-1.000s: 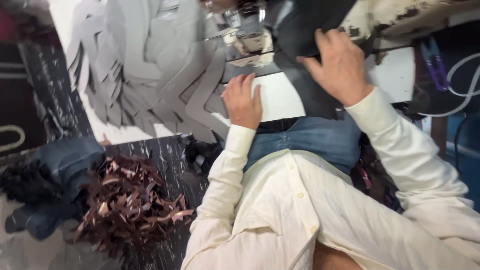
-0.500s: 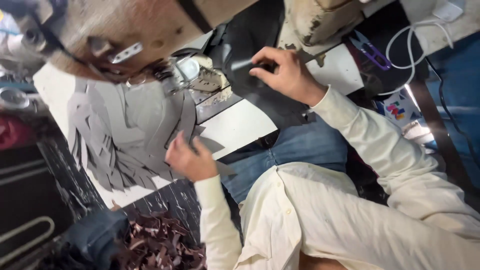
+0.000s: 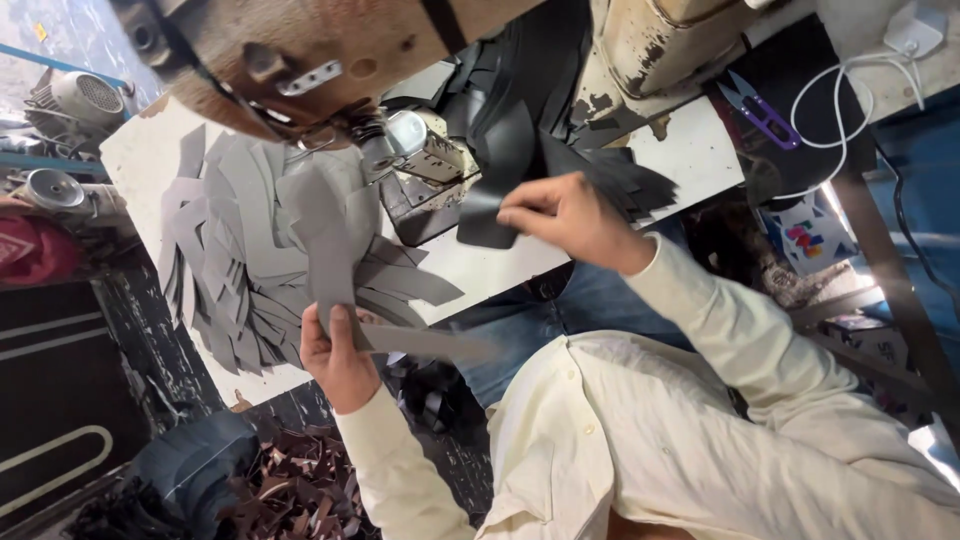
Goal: Organize and align cut leather shoe components at a workbench in preparation for stitching.
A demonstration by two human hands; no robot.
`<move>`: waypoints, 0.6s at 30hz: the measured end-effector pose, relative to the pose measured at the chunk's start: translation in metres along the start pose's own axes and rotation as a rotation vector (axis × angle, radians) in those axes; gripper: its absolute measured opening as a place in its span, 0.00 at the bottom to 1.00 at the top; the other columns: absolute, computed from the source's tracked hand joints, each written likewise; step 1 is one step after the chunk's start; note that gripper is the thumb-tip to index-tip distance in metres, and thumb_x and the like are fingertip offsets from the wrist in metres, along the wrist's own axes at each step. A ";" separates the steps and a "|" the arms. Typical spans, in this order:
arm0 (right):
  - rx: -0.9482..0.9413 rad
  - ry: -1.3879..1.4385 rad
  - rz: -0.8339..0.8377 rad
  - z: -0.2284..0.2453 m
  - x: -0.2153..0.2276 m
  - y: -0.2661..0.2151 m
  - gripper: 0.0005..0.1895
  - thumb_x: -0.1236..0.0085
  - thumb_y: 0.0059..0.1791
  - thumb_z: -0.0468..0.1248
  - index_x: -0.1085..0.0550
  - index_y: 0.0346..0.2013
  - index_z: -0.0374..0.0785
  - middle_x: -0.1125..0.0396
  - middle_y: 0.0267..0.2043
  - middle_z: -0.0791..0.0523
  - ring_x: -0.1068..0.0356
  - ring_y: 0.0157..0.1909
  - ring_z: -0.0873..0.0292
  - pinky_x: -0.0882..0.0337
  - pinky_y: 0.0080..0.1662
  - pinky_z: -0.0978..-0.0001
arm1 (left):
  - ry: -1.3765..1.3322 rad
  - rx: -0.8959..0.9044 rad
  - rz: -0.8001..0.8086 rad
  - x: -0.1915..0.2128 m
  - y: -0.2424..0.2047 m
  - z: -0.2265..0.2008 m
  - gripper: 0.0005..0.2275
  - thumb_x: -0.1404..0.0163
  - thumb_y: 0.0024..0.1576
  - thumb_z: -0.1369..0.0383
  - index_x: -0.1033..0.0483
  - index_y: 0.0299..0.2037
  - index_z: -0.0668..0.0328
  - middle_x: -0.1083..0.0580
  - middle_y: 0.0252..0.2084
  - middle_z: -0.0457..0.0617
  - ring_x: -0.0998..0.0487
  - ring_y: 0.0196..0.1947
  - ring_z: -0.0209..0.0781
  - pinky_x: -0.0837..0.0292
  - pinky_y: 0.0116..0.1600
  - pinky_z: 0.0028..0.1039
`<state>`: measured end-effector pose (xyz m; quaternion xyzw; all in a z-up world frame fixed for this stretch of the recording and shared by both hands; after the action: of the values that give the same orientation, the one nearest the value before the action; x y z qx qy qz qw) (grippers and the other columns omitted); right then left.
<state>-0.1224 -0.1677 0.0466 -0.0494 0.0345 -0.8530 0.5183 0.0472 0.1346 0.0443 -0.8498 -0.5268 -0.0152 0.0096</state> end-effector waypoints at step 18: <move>0.334 -0.062 -0.716 -0.164 0.349 -0.002 0.12 0.57 0.68 0.41 0.30 0.53 0.35 0.30 0.46 0.54 0.27 0.45 0.61 0.27 0.40 0.70 | -0.195 0.142 -0.245 -0.032 -0.033 -0.016 0.07 0.43 0.61 0.75 0.18 0.46 0.71 0.22 0.39 0.43 0.26 0.39 0.28 0.32 0.48 0.19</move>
<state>-0.3039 -0.4752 -0.0989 0.0010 -0.1398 -0.9718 0.1898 0.0033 0.1198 0.0594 -0.7737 -0.6248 0.1036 0.0164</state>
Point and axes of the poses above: each hand's wrist, its own y-axis towards the middle knuckle, its own x-axis out of the back of the hand, z = x × y, the point moved 4 cm from there along y, towards the middle knuckle
